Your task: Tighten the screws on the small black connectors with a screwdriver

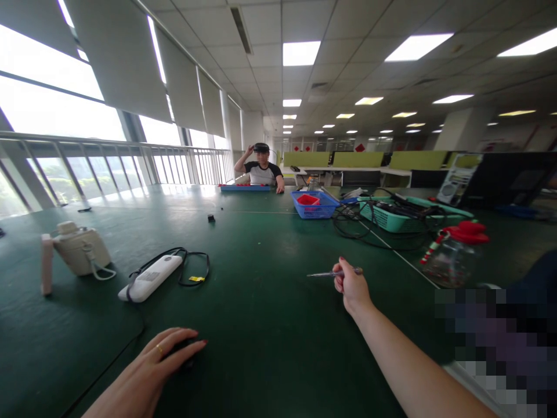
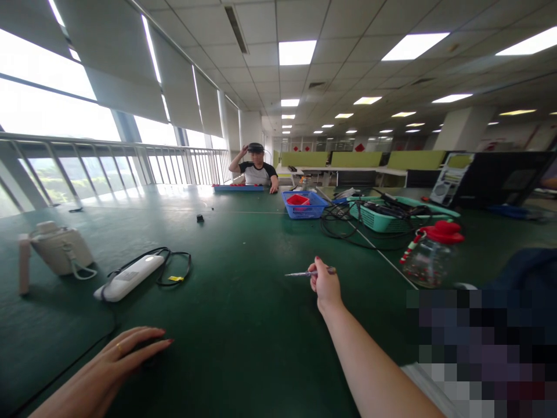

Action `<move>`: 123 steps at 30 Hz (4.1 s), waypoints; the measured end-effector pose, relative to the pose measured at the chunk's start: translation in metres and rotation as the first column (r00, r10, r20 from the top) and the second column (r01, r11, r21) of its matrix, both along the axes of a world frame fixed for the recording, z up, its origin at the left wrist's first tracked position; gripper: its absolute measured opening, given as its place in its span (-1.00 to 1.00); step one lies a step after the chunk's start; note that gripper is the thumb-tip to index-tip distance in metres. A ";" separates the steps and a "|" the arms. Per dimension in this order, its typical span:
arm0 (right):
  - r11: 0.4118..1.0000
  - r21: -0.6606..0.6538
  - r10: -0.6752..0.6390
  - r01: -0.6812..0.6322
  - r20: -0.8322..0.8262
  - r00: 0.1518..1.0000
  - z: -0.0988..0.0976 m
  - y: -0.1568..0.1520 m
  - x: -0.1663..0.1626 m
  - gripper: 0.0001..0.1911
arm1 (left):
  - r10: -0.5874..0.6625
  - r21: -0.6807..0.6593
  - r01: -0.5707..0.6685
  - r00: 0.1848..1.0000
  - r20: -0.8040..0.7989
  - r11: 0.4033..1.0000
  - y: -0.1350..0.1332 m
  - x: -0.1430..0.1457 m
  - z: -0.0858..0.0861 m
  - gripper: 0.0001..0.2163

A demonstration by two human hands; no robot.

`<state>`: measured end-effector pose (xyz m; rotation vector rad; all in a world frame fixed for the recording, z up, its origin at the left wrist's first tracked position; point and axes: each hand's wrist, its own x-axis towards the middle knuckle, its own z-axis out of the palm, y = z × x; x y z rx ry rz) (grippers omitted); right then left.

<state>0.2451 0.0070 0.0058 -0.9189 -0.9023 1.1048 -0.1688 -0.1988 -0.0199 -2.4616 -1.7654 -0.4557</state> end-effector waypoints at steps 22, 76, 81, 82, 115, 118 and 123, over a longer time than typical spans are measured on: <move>1.000 0.017 -0.020 0.020 -0.009 1.000 -0.005 0.006 -0.003 -0.62 | -0.052 -0.065 0.061 0.991 0.123 0.996 0.002 0.005 0.034 -0.57; 1.000 -0.004 -0.004 0.004 -0.002 1.000 -0.002 0.002 -0.003 -0.64 | 0.022 -0.201 0.018 0.980 0.195 0.979 0.002 -0.007 0.035 -0.58; 1.000 -0.006 0.000 0.000 0.004 1.000 -0.003 0.002 -0.001 -0.62 | 0.028 -0.196 0.007 0.984 0.177 0.981 0.003 -0.007 0.031 -0.56; 1.000 -0.006 0.001 -0.001 0.006 1.000 -0.002 0.001 -0.001 -0.62 | 0.027 -0.193 0.008 0.984 0.178 0.981 0.003 -0.007 0.030 -0.56; 1.000 0.002 0.022 -0.022 0.004 1.000 -0.001 -0.002 -0.003 -0.62 | 0.148 -0.220 -0.085 0.947 0.284 0.972 0.016 -0.004 0.023 -0.52; 1.000 0.004 0.026 -0.026 0.000 1.000 -0.002 0.000 -0.002 -0.62 | 0.152 -0.227 -0.090 0.950 0.271 0.970 0.018 -0.006 0.026 -0.53; 1.000 0.005 0.022 -0.022 -0.003 1.000 -0.004 0.002 -0.002 -0.62 | 0.143 -0.264 -0.077 0.960 0.241 0.962 0.019 -0.004 0.034 -0.50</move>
